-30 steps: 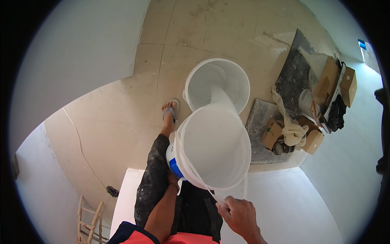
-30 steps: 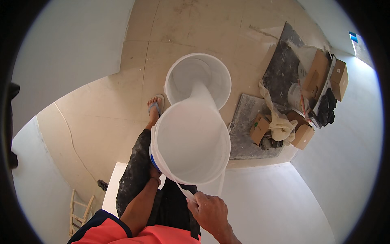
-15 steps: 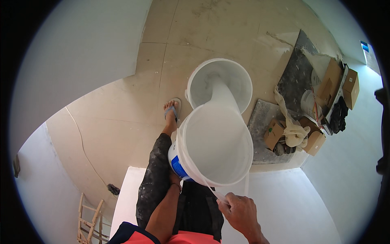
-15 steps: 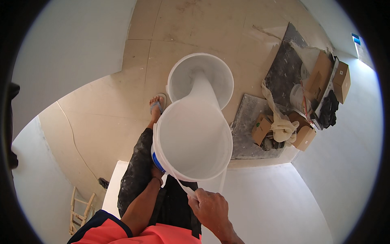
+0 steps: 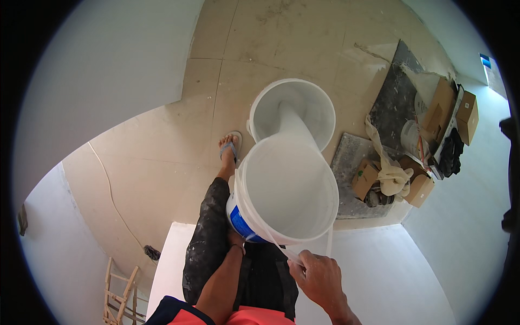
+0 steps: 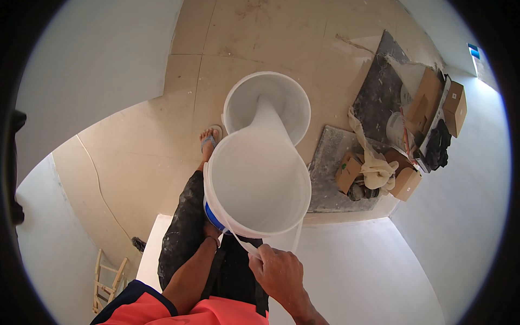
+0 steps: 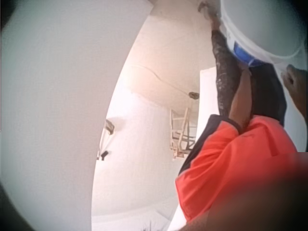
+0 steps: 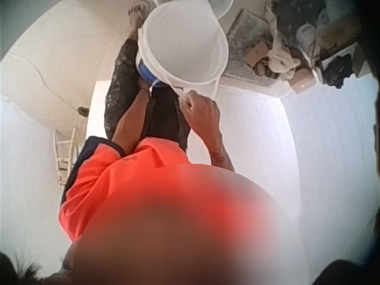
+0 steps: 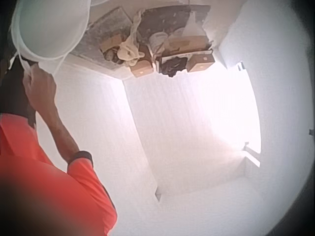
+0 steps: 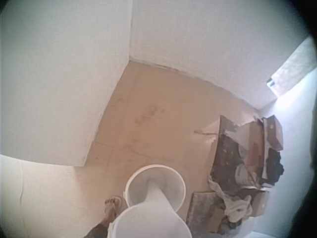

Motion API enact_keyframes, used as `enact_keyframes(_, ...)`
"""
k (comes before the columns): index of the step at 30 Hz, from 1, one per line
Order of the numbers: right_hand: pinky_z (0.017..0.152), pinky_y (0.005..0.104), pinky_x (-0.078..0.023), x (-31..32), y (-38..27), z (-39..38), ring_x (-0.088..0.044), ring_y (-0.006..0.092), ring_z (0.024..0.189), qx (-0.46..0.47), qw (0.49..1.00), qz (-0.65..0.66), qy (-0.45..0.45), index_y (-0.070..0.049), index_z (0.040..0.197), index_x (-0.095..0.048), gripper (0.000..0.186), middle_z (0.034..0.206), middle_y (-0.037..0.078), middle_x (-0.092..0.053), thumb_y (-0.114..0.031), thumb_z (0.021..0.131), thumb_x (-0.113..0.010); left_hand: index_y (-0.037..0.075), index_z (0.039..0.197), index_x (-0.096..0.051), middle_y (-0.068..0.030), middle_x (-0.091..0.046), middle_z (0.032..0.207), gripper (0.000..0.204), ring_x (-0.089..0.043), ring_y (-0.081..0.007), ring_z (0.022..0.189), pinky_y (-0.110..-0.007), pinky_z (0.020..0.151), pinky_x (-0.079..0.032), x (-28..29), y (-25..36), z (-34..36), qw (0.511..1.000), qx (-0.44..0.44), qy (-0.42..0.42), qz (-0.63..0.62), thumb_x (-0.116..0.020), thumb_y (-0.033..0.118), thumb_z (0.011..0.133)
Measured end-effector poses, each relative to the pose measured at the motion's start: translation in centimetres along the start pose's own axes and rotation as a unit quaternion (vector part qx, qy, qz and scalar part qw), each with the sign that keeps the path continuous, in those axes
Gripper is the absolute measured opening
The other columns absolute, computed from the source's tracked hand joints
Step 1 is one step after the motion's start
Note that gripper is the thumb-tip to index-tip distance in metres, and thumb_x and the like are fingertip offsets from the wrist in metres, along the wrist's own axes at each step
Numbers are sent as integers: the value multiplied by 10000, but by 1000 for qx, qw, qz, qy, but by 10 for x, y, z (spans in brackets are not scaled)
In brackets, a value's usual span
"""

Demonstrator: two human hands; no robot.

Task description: The person opens paint buckets, retrieves a stir stick, and stirs white paint in a bucket. They then pour some paint into a second bucket and continue stirring. The person also briefly handles a bag hanging on the wall.

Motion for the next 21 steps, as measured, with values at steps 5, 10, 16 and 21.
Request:
enact_keyframes(5, 442, 408, -429, -1, -1, 2, -561, 312, 444, -15, 1000, 4, -4, -56, 667, -522, 296, 552, 105, -596, -212, 864, -680, 49, 1094, -673, -99, -705, 1024, 267, -689, -202, 871, -318, 692, -546, 1, -4, 3, 997, 20, -26, -64, -655, 202, 876)
enact_keyframes(10, 466, 423, -446, 1, -4, 4, -581, 325, 474, -19, 1000, 12, 4, -55, 674, -528, 292, 573, 112, -611, -218, 864, -679, 27, 1170, -649, -164, -679, 1154, 506, -665, -239, 1060, -337, 872, -531, -5, -24, 22, 995, 23, -73, 59, -808, 250, 744)
enact_keyframes(16, 485, 420, -447, -1, -2, -2, -585, 323, 489, -27, 999, 17, -8, -53, 670, -527, 289, 570, 112, -604, -210, 852, -687, 75, 1118, -664, -56, -708, 1015, 221, -690, -167, 842, -314, 634, -554, 4, -6, 15, 997, -60, -33, 38, -587, 191, 946)
enact_keyframes(21, 478, 400, -431, -6, 2, -13, -584, 324, 500, -3, 1000, 4, 9, -39, 657, -514, 292, 569, 123, -600, -185, 824, -704, 105, 1220, -625, -60, -684, 1131, 289, -674, -202, 967, -330, 772, -561, 17, 35, -18, 996, -57, -70, 27, -571, 203, 954)
Point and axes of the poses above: each hand's wrist, its own z-axis towards the middle knuckle, its own x-axis out of the back of the hand, y = z × x, the point moved 5 cm from there along z, towards the middle knuckle
